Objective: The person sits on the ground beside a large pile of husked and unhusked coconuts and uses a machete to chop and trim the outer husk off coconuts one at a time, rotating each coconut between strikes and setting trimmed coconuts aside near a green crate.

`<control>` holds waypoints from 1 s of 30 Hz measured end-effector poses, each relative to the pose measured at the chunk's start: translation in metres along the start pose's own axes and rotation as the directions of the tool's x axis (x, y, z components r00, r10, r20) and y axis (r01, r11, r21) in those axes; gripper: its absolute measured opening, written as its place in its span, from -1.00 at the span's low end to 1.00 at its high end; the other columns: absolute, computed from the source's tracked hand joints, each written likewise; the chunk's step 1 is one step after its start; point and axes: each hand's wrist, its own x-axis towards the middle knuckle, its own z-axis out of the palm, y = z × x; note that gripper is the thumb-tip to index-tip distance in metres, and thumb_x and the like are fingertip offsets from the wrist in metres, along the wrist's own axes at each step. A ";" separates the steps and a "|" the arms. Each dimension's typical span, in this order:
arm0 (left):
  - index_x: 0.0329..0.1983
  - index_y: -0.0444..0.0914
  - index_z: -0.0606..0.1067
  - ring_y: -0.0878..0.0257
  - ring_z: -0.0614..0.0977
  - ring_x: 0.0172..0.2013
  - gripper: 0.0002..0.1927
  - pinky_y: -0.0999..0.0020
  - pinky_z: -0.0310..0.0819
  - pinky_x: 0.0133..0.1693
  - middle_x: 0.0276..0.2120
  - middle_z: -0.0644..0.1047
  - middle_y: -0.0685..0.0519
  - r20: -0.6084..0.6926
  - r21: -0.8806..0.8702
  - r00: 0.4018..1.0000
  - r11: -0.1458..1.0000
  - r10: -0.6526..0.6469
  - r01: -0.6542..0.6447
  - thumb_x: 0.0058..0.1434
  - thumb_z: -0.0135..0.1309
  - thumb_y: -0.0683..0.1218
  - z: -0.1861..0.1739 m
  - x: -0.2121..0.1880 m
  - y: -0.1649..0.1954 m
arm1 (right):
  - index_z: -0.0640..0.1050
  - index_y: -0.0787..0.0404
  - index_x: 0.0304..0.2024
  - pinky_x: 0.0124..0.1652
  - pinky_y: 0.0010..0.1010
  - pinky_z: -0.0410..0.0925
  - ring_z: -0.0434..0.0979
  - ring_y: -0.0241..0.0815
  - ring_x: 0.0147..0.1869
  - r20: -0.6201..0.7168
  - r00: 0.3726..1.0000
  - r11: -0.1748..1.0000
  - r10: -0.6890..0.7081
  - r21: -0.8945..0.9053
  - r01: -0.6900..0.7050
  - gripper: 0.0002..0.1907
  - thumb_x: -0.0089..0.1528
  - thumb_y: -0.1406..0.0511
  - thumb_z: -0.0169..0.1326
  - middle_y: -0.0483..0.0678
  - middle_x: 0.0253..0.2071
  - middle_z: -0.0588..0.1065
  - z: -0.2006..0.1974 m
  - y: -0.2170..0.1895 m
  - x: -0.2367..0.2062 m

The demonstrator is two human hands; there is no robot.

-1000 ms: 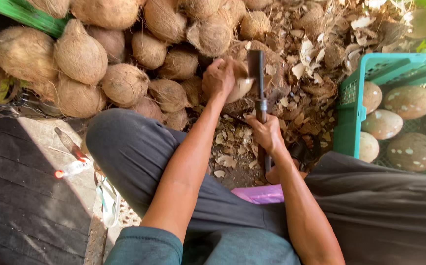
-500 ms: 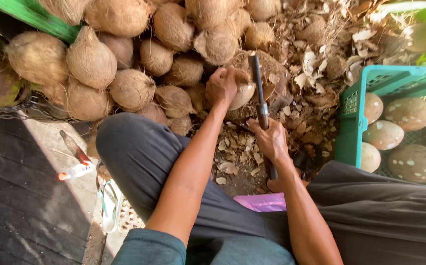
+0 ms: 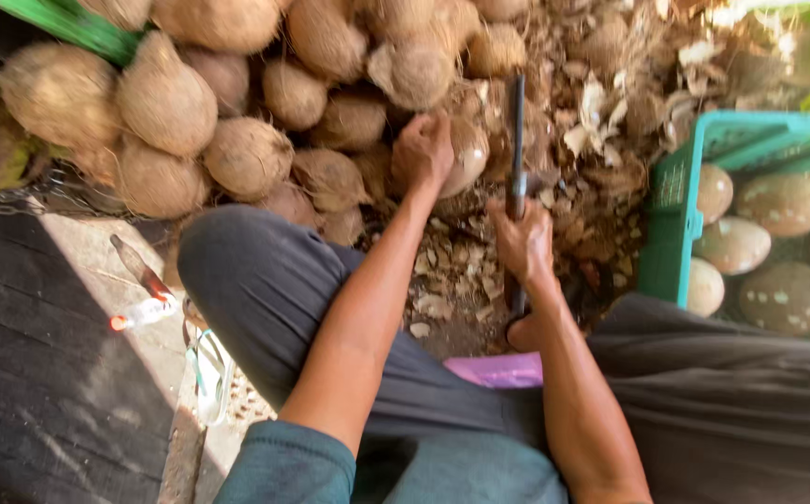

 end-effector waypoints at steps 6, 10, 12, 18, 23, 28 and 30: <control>-0.06 -0.08 0.61 0.28 0.52 -0.55 -0.33 0.28 0.34 -0.55 -0.47 0.59 0.13 -0.044 0.066 0.999 0.998 0.023 -0.020 0.23 -0.14 0.50 0.000 0.007 -0.003 | 0.34 0.11 -0.56 -0.66 -0.40 0.20 0.24 -0.36 -0.66 -0.062 0.994 0.975 -0.085 0.198 0.096 -0.55 0.30 0.07 0.14 -0.21 -0.65 0.31 0.004 -0.007 -0.010; 0.02 -0.07 0.57 0.17 0.59 -0.50 -0.36 0.17 0.39 -0.48 -0.43 0.64 0.03 0.063 0.071 0.994 0.994 -0.091 0.086 0.23 -0.17 0.45 -0.010 0.004 0.009 | 0.38 0.01 -0.54 -0.69 -0.41 0.26 0.25 -0.36 -0.69 0.039 0.987 0.987 0.154 0.040 -0.155 -0.69 0.26 0.15 0.11 -0.23 -0.67 0.34 0.007 0.001 -0.005; -0.01 -0.07 0.58 0.19 0.62 -0.44 -0.37 0.17 0.46 -0.42 -0.38 0.65 0.06 0.039 0.034 0.998 0.998 -0.047 0.046 0.22 -0.14 0.44 -0.013 0.002 0.014 | 0.37 0.05 -0.56 -0.67 -0.45 0.27 0.26 -0.38 -0.66 -0.077 0.997 0.995 0.012 0.099 -0.004 -0.63 0.31 0.15 0.11 -0.23 -0.64 0.35 0.005 0.009 -0.002; -0.19 -0.08 0.64 0.15 0.63 -0.35 -0.41 0.17 0.47 -0.32 -0.31 0.65 0.07 0.029 0.036 0.993 0.993 -0.111 0.110 0.22 -0.10 0.43 -0.014 -0.003 0.017 | 0.29 0.15 -0.52 -0.67 -0.41 0.17 0.18 -0.32 -0.66 -0.165 0.955 0.862 -0.245 0.414 0.293 -0.53 0.39 0.16 0.16 -0.10 -0.62 0.32 0.025 0.025 0.004; -0.19 -0.06 0.64 0.14 0.66 -0.29 -0.41 0.18 0.47 -0.29 -0.30 0.69 0.06 0.013 -0.030 0.996 0.996 -0.088 0.088 0.20 -0.11 0.45 -0.018 -0.002 0.019 | 0.43 0.14 -0.43 -0.71 -0.41 0.22 0.23 -0.37 -0.69 0.050 0.989 0.988 0.136 0.070 -0.139 -0.67 0.32 0.10 0.10 -0.15 -0.63 0.36 0.019 0.014 0.009; -0.24 -0.07 0.65 0.21 0.59 -0.43 -0.40 0.18 0.43 -0.43 -0.39 0.64 0.11 0.020 -0.016 0.992 0.993 0.121 -0.121 0.19 -0.08 0.46 -0.022 0.003 0.006 | 0.39 0.11 -0.48 -0.69 -0.48 0.28 0.30 -0.38 -0.69 0.006 0.995 0.935 -0.104 0.341 0.096 -0.66 0.31 0.12 0.11 -0.21 -0.65 0.37 -0.003 -0.003 0.003; -0.25 -0.04 0.65 0.28 0.51 -0.56 -0.39 0.21 0.31 -0.54 -0.52 0.57 0.15 0.097 -0.015 0.982 0.987 0.161 -0.160 0.19 -0.11 0.48 -0.021 0.013 0.002 | 0.35 0.14 -0.55 -0.70 -0.46 0.26 0.29 -0.36 -0.70 -0.019 0.983 0.920 -0.181 0.350 0.176 -0.59 0.33 0.14 0.11 -0.20 -0.67 0.34 -0.004 -0.007 -0.005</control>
